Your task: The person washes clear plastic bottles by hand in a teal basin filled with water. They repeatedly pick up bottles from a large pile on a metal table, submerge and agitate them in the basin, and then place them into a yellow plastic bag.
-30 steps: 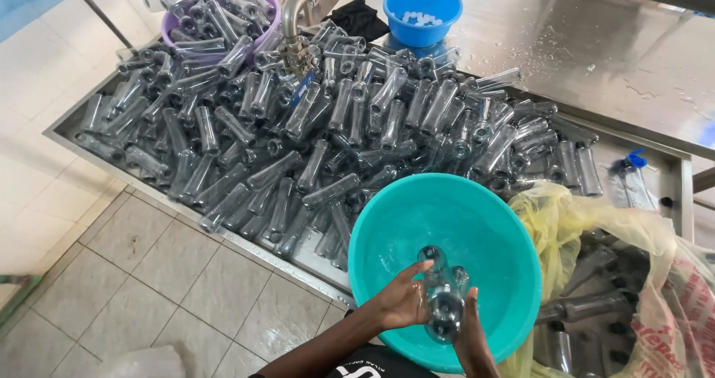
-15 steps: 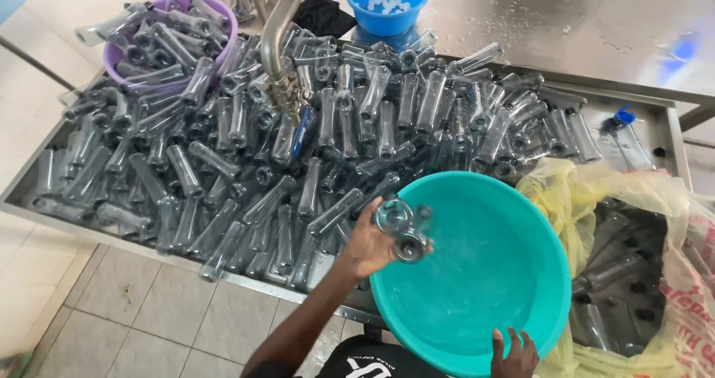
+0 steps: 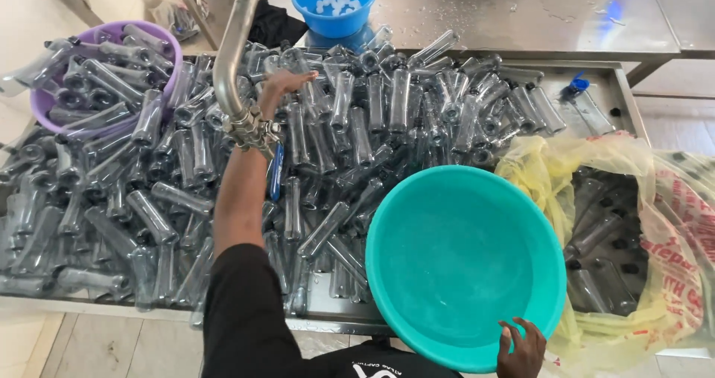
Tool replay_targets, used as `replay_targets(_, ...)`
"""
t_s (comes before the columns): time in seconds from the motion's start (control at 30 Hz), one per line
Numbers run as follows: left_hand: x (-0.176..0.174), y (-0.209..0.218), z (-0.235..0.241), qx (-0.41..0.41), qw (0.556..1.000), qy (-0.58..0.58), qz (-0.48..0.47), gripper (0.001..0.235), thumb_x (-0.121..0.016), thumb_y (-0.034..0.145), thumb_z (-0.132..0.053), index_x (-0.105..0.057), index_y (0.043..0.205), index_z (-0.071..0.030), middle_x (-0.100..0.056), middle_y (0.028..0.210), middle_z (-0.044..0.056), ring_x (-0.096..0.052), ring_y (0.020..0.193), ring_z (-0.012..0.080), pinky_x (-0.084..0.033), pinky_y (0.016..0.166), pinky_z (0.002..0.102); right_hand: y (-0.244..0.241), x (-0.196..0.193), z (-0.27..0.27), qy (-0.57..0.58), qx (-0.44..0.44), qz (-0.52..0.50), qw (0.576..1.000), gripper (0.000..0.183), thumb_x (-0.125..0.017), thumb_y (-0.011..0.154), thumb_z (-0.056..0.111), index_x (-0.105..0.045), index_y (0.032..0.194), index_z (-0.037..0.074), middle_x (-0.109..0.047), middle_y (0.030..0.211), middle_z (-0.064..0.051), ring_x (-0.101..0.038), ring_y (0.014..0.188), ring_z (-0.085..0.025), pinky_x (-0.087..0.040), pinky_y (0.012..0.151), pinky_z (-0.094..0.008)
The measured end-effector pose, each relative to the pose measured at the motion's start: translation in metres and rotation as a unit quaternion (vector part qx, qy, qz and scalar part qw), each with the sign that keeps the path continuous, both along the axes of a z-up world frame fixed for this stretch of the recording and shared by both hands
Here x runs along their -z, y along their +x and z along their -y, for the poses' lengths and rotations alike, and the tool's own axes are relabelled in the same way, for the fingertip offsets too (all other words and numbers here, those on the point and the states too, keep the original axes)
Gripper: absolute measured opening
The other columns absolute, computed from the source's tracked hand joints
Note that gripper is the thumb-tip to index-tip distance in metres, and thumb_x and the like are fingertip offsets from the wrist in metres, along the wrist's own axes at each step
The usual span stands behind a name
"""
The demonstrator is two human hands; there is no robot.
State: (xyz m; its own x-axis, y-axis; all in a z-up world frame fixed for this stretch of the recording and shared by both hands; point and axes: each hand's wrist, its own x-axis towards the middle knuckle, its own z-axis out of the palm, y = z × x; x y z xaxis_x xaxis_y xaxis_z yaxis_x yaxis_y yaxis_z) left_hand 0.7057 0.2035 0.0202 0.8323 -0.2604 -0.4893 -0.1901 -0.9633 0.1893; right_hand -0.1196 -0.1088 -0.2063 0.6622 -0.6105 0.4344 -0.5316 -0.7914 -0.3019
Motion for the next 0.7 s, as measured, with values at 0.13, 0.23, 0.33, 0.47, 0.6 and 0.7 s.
replay_targets(0.13, 0.016, -0.007, 0.037, -0.017, 0.997, 0.031, -0.075, 0.139, -0.003, 0.069, -0.107, -0.019, 0.175, -0.018, -0.008, 0.184, 0.018, -0.007, 0.169, 0.0463, 0.005, 0.131, 0.078, 0.000, 0.012, 0.011, -0.030, -0.025, 0.023, 0.999, 0.030, -0.059, 0.112, 0.029, -0.087, 0.105, 0.021, -0.075, 0.131, -0.004, -0.064, 0.132, -0.029, -0.053, 0.117, -0.042)
replay_targets(0.23, 0.011, -0.026, 0.025, -0.209, 0.977, -0.001, -0.046, 0.131, -0.036, 0.080, -0.107, -0.012, 0.178, -0.023, 0.022, 0.177, 0.032, 0.013, 0.164, 0.0567, -0.008, 0.128, 0.083, 0.000, 0.016, 0.014, -0.005, -0.019, 0.015, 1.000, 0.034, -0.056, 0.112, 0.034, -0.087, 0.103, 0.022, -0.074, 0.131, -0.002, -0.063, 0.134, -0.029, -0.051, 0.118, -0.041)
replay_targets(0.33, 0.025, -0.022, -0.005, -0.177, 0.981, 0.042, -0.067, 0.143, -0.054, 0.076, -0.103, -0.008, 0.178, -0.013, 0.016, 0.180, 0.029, 0.013, 0.165, 0.0544, -0.001, 0.129, 0.080, -0.004, 0.004, 0.008, 0.001, -0.036, 0.043, 0.998, 0.025, -0.061, 0.110, 0.026, -0.085, 0.107, 0.020, -0.074, 0.129, -0.004, -0.063, 0.132, -0.031, -0.050, 0.118, -0.043)
replay_targets(0.47, 0.046, 0.006, -0.036, -0.139, 0.989, 0.041, -0.013, 0.122, -0.047, 0.079, -0.102, -0.028, 0.173, -0.027, 0.008, 0.178, 0.034, 0.008, 0.163, 0.0575, -0.002, 0.127, 0.079, 0.005, -0.003, 0.007, 0.016, -0.060, 0.003, 0.998, 0.028, -0.057, 0.110, 0.026, -0.084, 0.108, 0.022, -0.072, 0.129, -0.003, -0.061, 0.131, -0.030, -0.047, 0.118, -0.045)
replay_targets(0.6, 0.062, 0.007, -0.062, -0.064, 0.992, -0.048, 0.102, 0.099, -0.048, 0.088, -0.094, -0.052, 0.165, -0.032, -0.016, 0.169, 0.053, 0.011, 0.158, 0.0607, 0.002, 0.125, 0.075, 0.012, -0.029, 0.001, 0.068, -0.076, -0.091, 0.991, 0.028, -0.070, 0.099, 0.044, -0.081, 0.115, 0.024, -0.073, 0.124, -0.007, -0.064, 0.124, -0.034, -0.049, 0.103, -0.050)
replay_targets(0.7, 0.038, -0.056, -0.074, -0.030, 0.980, -0.064, 0.183, 0.103, -0.061, 0.100, -0.078, -0.043, 0.176, -0.011, 0.018, 0.173, 0.034, 0.014, 0.160, 0.0573, -0.003, 0.128, 0.074, 0.023, -0.046, -0.002, 0.259, -0.122, -0.134, 0.949, 0.052, -0.068, 0.103, 0.049, -0.070, 0.143, 0.016, -0.062, 0.146, -0.017, -0.051, 0.141, -0.038, -0.040, 0.117, -0.055)
